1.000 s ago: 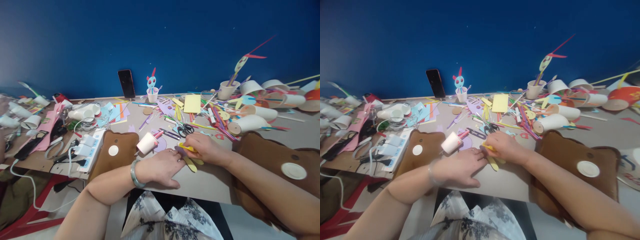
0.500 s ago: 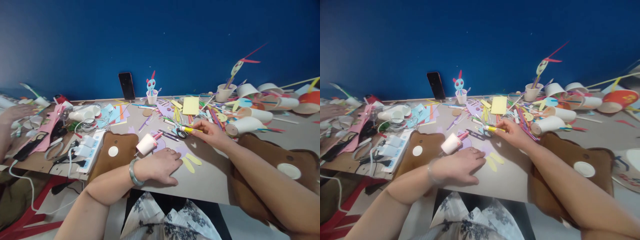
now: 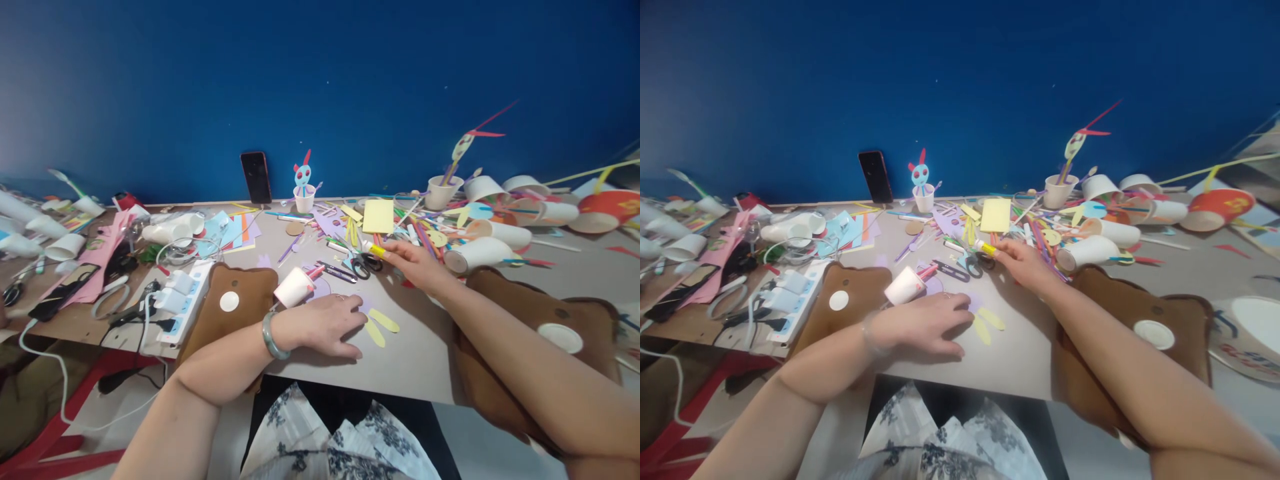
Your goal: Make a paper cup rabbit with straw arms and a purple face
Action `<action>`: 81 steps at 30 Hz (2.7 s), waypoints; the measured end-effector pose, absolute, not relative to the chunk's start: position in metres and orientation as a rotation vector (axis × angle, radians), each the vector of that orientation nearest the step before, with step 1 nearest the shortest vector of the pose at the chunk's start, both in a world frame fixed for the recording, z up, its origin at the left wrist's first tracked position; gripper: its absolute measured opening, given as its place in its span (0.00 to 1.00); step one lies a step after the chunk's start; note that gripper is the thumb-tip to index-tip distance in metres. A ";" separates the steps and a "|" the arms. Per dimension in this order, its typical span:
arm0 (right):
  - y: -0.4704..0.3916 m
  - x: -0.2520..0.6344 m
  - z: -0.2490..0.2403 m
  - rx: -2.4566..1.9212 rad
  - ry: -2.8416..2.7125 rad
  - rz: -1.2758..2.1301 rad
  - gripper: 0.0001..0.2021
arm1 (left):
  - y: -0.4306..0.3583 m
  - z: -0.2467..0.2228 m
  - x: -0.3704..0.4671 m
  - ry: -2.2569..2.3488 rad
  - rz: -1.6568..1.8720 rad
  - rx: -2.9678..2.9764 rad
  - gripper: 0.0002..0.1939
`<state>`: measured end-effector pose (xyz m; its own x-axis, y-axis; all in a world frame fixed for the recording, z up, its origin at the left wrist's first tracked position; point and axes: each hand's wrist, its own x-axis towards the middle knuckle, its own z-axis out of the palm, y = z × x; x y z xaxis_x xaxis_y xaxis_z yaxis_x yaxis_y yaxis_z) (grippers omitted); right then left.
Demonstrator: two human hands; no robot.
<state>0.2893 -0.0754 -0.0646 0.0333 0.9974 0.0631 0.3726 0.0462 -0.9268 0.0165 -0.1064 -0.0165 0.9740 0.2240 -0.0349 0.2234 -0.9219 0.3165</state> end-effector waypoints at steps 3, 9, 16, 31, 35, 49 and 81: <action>-0.079 0.282 -0.061 -1.441 -1.420 0.987 0.26 | -0.101 -0.022 0.020 0.403 0.162 2.755 0.17; -0.094 0.267 -0.056 -1.220 -1.480 1.189 0.19 | -0.089 -0.027 0.020 0.891 0.826 2.350 0.12; -0.114 0.247 -0.046 -1.207 -1.552 1.180 0.18 | -0.087 -0.015 0.018 0.911 1.131 1.998 0.18; -0.123 0.245 -0.043 -1.184 -1.515 1.199 0.20 | -0.088 -0.018 0.023 0.882 1.161 1.899 0.12; -0.120 0.247 -0.042 -1.168 -1.491 1.263 0.20 | -0.088 -0.018 0.021 0.871 1.140 1.944 0.09; -0.098 0.274 -0.036 -1.446 -1.577 0.927 0.18 | -0.090 -0.044 0.026 0.874 0.347 2.453 0.08; -0.113 0.260 -0.041 -1.185 -2.141 0.525 0.03 | -0.087 -0.053 0.031 0.898 0.340 2.473 0.13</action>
<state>0.2596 -0.1132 -0.0411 -0.3988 0.8551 0.3311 0.6048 0.5167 -0.6060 0.0309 -0.0867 -0.0533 0.7531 0.6546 0.0659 0.5342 -0.6668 0.5197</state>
